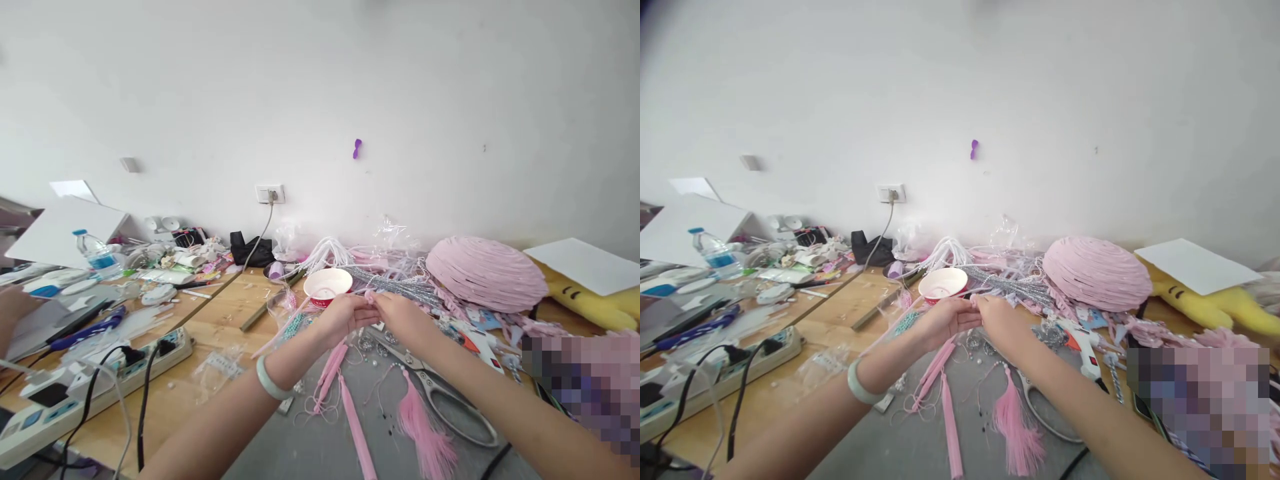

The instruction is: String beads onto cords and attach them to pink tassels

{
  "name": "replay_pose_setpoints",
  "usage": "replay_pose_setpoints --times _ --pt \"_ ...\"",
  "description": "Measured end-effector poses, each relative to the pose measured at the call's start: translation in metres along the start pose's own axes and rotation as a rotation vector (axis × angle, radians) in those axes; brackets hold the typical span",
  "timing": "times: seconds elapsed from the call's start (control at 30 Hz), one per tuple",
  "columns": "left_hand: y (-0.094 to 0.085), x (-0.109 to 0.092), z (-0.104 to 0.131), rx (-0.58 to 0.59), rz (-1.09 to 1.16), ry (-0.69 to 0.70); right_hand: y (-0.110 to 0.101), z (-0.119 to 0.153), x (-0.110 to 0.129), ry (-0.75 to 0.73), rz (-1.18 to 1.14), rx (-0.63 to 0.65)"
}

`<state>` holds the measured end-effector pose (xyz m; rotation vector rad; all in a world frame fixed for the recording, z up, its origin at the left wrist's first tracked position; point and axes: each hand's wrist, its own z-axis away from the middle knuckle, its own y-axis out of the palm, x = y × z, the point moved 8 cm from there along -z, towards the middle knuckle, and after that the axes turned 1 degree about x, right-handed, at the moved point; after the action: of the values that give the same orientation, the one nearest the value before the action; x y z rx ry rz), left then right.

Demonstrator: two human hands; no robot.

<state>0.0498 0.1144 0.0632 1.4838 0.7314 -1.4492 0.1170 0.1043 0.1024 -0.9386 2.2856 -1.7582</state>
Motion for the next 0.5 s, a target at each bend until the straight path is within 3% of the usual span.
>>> replay_pose_setpoints --times 0.1,0.2,0.27,0.37,0.43,0.5 --pt "-0.013 -0.021 -0.008 0.026 -0.159 -0.023 -0.012 -0.02 -0.006 0.009 -0.046 -0.045" --pt "-0.047 -0.047 -0.031 0.021 -0.413 -0.082 -0.018 -0.043 -0.022 0.062 -0.087 -0.086" --pt "-0.09 -0.074 -0.053 -0.092 -0.623 -0.077 -0.017 -0.057 -0.036 0.101 -0.11 -0.093" --pt "-0.164 -0.12 -0.088 -0.363 -0.96 0.018 -0.011 -0.077 -0.051 0.131 -0.158 -0.078" --pt "-0.205 -0.136 -0.108 -0.509 -1.18 0.027 -0.006 -0.091 -0.055 0.133 -0.197 -0.062" --pt "-0.236 -0.139 -0.124 -0.598 -1.406 0.019 0.0 -0.106 -0.058 0.129 -0.243 -0.048"
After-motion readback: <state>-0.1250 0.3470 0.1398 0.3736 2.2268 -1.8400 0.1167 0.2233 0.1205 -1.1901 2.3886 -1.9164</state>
